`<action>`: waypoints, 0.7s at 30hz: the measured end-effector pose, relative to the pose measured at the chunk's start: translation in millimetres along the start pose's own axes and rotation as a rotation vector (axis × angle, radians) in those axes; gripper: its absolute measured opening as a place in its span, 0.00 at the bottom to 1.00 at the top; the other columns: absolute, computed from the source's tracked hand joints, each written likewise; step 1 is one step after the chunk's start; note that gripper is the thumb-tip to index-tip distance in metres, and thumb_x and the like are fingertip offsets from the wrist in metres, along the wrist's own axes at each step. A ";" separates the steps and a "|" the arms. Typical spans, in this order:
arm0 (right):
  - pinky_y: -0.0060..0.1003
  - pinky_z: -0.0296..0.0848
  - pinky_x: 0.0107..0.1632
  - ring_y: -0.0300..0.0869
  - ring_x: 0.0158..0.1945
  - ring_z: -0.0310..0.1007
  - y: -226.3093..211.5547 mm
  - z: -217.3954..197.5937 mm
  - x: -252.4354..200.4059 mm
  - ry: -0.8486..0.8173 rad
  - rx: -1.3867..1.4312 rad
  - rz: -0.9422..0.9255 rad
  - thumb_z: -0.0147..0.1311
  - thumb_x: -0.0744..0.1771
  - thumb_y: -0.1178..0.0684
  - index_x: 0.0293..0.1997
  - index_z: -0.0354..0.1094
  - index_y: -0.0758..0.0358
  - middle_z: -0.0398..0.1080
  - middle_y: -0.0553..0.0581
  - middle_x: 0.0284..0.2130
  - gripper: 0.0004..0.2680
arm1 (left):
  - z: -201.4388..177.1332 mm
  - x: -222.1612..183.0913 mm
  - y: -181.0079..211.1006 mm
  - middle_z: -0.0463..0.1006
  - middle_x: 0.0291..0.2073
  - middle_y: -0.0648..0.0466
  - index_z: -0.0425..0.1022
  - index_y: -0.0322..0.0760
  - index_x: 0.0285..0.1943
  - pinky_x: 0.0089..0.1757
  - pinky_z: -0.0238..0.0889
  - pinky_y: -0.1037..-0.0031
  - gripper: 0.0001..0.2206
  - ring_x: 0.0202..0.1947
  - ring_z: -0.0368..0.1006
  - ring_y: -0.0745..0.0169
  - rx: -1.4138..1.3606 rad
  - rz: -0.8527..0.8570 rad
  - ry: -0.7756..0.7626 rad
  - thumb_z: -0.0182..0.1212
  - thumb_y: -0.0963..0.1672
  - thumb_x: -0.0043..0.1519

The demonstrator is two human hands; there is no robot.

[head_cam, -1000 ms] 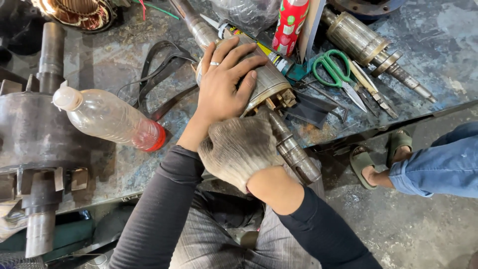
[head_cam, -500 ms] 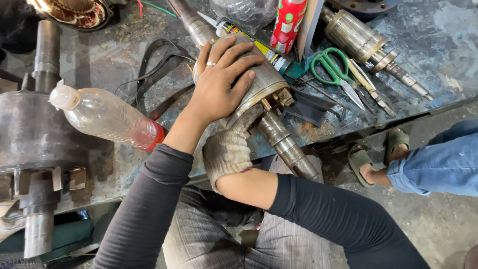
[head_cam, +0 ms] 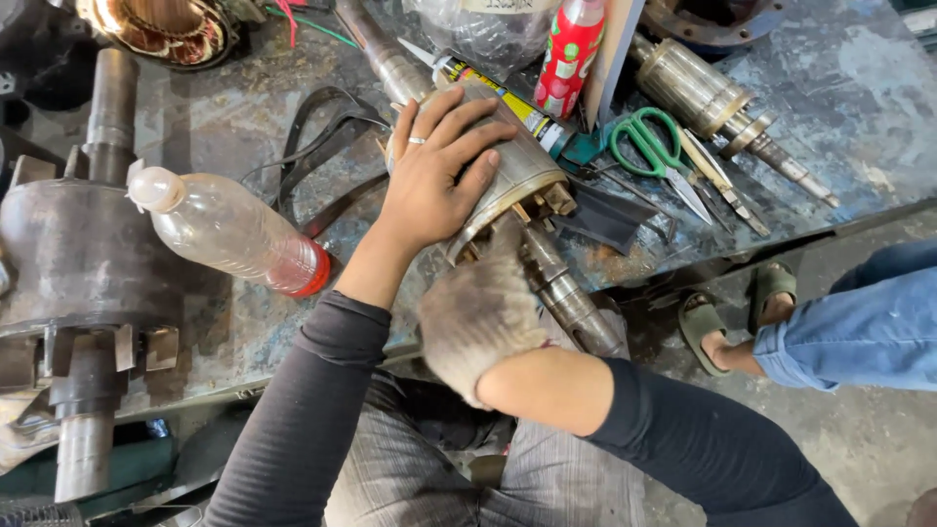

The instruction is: Cleaning a motor shaft on a workbench using a liquid solvent and a gloved hand to wipe away grime.

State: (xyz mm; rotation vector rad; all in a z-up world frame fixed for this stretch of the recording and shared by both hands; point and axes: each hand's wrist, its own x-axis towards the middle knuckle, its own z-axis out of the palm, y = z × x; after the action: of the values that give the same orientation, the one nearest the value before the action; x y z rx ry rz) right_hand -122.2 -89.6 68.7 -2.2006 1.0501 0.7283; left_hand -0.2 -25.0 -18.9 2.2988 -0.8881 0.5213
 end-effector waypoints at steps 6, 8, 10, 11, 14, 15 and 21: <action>0.61 0.46 0.78 0.62 0.82 0.33 6.5 51.8 53.4 -0.253 -1.466 -0.950 0.39 0.74 0.42 0.85 0.28 0.55 0.33 0.62 0.82 0.28 | -1.1 -0.9 1.8 0.72 0.70 0.61 0.79 0.56 0.65 0.71 0.28 0.46 0.15 0.77 0.54 0.51 -0.011 -0.018 0.010 0.48 0.51 0.76; 0.74 0.45 0.73 0.57 0.65 0.70 -14.6 -24.9 -15.4 -0.070 -1.317 -0.832 0.42 0.74 0.38 0.69 0.68 0.53 0.73 0.54 0.62 0.18 | 0.1 -0.6 1.7 0.72 0.70 0.63 0.79 0.59 0.66 0.71 0.27 0.47 0.15 0.77 0.54 0.53 -0.012 -0.048 -0.001 0.49 0.51 0.76; 0.60 0.54 0.60 0.51 0.48 0.71 -14.4 -35.9 -9.7 -0.054 -1.208 -0.856 0.38 0.75 0.39 0.51 0.71 0.54 0.73 0.53 0.43 0.15 | -0.3 -0.7 0.5 0.72 0.69 0.62 0.79 0.58 0.65 0.71 0.28 0.46 0.15 0.77 0.55 0.52 -0.011 -0.036 0.010 0.48 0.51 0.76; 0.46 0.64 0.48 0.44 0.30 0.72 -13.9 -41.8 -6.6 -0.038 -1.089 -0.872 0.33 0.76 0.39 0.33 0.74 0.55 0.74 0.53 0.25 0.21 | 0.2 -0.5 0.3 0.73 0.69 0.62 0.79 0.58 0.65 0.71 0.29 0.44 0.16 0.76 0.56 0.52 -0.013 -0.014 0.015 0.47 0.51 0.76; 0.53 0.73 0.46 0.57 0.45 0.78 -17.1 -31.0 34.6 -0.026 -0.862 -0.922 0.36 0.71 0.38 0.49 0.77 0.56 0.79 0.61 0.44 0.19 | 11.6 -0.3 -12.4 0.73 0.69 0.61 0.80 0.57 0.65 0.71 0.31 0.47 0.15 0.77 0.57 0.50 0.035 0.073 0.068 0.48 0.51 0.77; 0.53 0.73 0.46 0.57 0.45 0.78 -17.8 -33.1 34.6 -0.019 -0.857 -0.916 0.36 0.71 0.38 0.49 0.77 0.56 0.79 0.61 0.44 0.19 | 12.3 0.1 -13.0 0.73 0.69 0.61 0.80 0.57 0.65 0.71 0.31 0.47 0.15 0.77 0.57 0.50 0.031 0.082 0.068 0.48 0.51 0.77; 0.52 0.72 0.45 0.56 0.44 0.77 -12.2 -32.7 42.7 -0.045 -0.860 -0.896 0.36 0.72 0.39 0.48 0.76 0.56 0.78 0.60 0.43 0.19 | 14.3 -5.8 -18.0 0.72 0.70 0.61 0.80 0.58 0.67 0.71 0.31 0.47 0.15 0.77 0.57 0.51 0.038 0.079 0.071 0.49 0.51 0.78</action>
State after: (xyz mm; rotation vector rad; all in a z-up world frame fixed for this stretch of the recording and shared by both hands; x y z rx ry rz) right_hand -82.0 -127.3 65.0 -2.9311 -0.4395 0.8498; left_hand 10.5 -21.2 -39.7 2.2716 -0.9452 0.6555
